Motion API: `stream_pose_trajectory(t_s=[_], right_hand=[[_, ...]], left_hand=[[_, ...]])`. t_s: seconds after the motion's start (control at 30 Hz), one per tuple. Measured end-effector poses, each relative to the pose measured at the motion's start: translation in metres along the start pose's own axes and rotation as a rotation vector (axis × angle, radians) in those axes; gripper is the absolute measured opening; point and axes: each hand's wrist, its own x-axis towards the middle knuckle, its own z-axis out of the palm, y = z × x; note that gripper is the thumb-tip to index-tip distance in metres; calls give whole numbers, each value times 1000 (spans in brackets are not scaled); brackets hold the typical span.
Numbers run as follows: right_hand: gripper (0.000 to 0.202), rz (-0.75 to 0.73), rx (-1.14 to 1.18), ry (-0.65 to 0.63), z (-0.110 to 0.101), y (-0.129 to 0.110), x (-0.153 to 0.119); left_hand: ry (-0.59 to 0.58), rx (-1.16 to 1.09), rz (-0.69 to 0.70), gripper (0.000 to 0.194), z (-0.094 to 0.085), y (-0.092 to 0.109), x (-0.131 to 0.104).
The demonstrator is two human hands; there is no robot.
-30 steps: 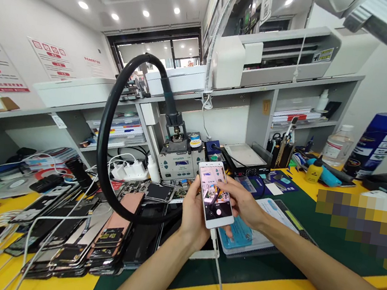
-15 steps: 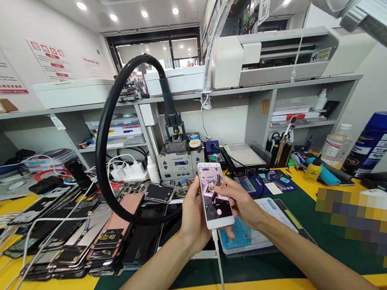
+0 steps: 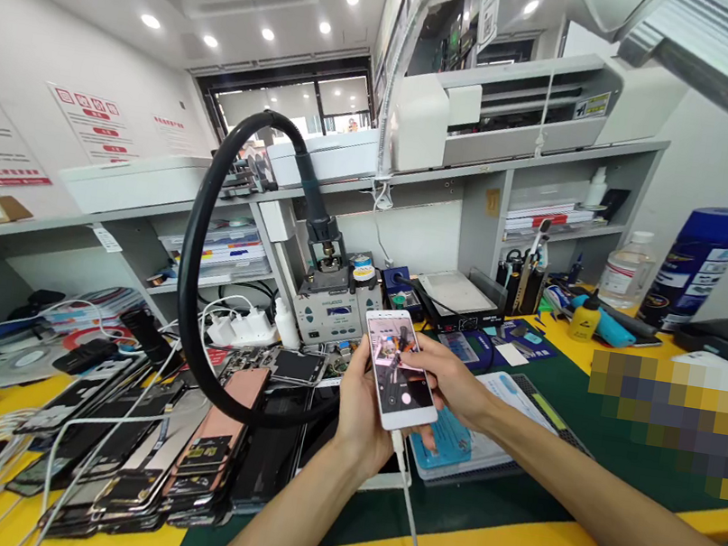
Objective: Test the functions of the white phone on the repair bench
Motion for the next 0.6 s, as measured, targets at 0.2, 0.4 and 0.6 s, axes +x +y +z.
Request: stream_pose_trajectory(t_s=[0.2,0.4,0.6], right_hand=[[34,-1,58,-22,-1,1,1],[33,-9,25,3,0,-2,0],[30,-20,-21,24,3,-4,-2]], left_hand=[[13,20,6,68,1,1,-1],[13,30,14,63,0,1,0],[1,10,2,63,0,1,0]])
